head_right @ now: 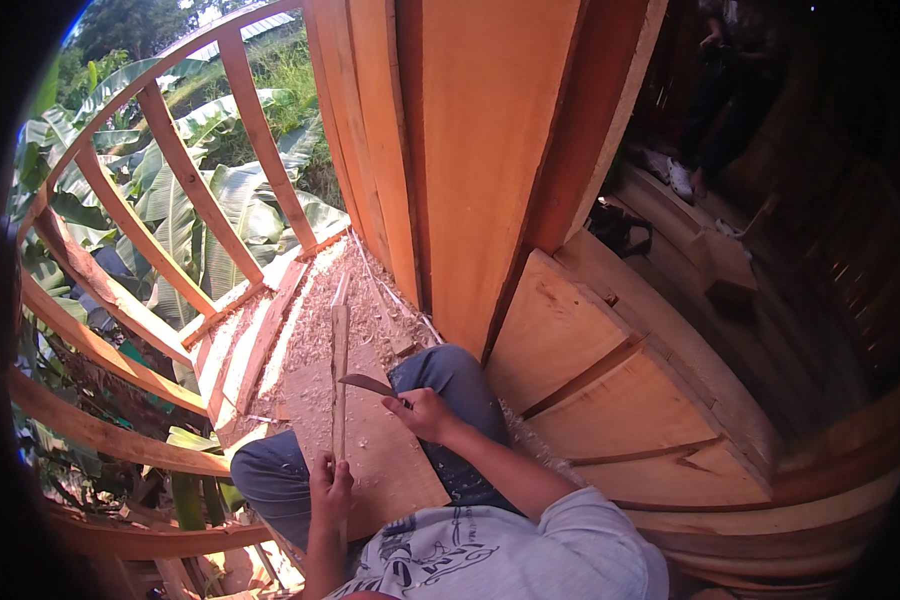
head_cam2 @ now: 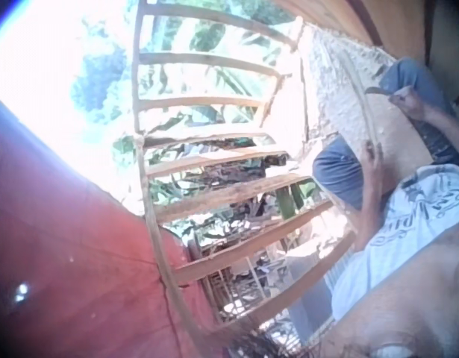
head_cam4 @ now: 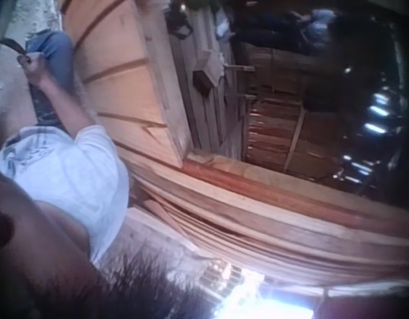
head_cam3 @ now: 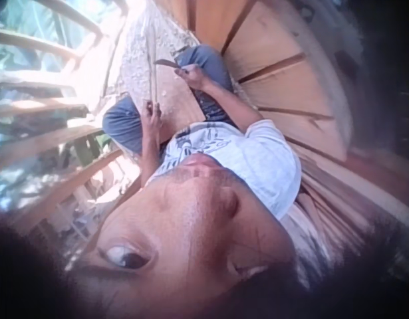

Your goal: The person sits cross-legged on a wooden platform and uses a curved knife to shave and smooth a long, thin piece of wood. They repeatedly scrape the blade along the wood's length, removing shavings and refining the surface.

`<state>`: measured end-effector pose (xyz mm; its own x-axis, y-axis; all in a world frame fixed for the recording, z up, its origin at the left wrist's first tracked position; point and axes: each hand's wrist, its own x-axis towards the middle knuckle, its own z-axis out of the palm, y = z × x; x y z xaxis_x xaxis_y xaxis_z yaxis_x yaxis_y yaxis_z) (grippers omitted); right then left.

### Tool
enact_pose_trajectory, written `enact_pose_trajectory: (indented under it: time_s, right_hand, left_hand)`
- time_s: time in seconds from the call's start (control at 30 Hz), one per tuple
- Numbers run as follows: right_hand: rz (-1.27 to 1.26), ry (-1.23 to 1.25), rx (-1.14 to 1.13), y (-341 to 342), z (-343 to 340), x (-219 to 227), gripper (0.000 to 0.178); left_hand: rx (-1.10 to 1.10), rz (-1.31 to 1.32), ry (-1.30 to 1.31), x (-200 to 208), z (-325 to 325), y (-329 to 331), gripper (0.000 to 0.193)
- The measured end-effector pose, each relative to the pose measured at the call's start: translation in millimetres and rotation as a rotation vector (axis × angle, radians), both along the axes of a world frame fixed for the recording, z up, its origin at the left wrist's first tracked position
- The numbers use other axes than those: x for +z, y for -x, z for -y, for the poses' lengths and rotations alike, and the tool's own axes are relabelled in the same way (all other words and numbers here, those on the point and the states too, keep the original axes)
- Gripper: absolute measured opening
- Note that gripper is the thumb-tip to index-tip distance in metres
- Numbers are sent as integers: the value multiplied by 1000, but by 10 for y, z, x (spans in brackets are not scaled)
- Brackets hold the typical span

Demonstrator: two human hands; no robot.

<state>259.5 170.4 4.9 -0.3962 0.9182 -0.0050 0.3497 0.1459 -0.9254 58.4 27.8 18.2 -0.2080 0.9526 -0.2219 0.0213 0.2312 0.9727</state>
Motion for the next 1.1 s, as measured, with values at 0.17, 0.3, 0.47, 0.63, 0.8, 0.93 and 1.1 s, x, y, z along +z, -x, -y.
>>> enact_pose_trajectory:
  time_s: [0.17,0.3,0.47,0.63,0.8,0.93,1.1]
  right_hand:
    - [57,-6,-17,-23,-94,-62,51]
    - [124,-45,-97,82,-135,-72,53]
    - [210,-86,-78,223,-51,68,51]
    - [334,-218,69,378,137,233,48]
    - [429,-342,98,431,-8,272,50]
    - [501,-384,-59,347,-327,278,55]
    - [625,-331,-42,274,-463,317,56]
  left_hand:
    - [-27,-7,25,-32,-83,71,16]
    - [-16,50,-10,3,-101,125,13]
    - [-30,110,27,2,-117,140,11]
    - [15,135,79,-16,-73,162,16]
    - [-28,61,92,-56,-37,183,17]
    - [-55,-55,84,-29,-29,182,19]
    - [-71,-33,93,-52,-86,186,21]
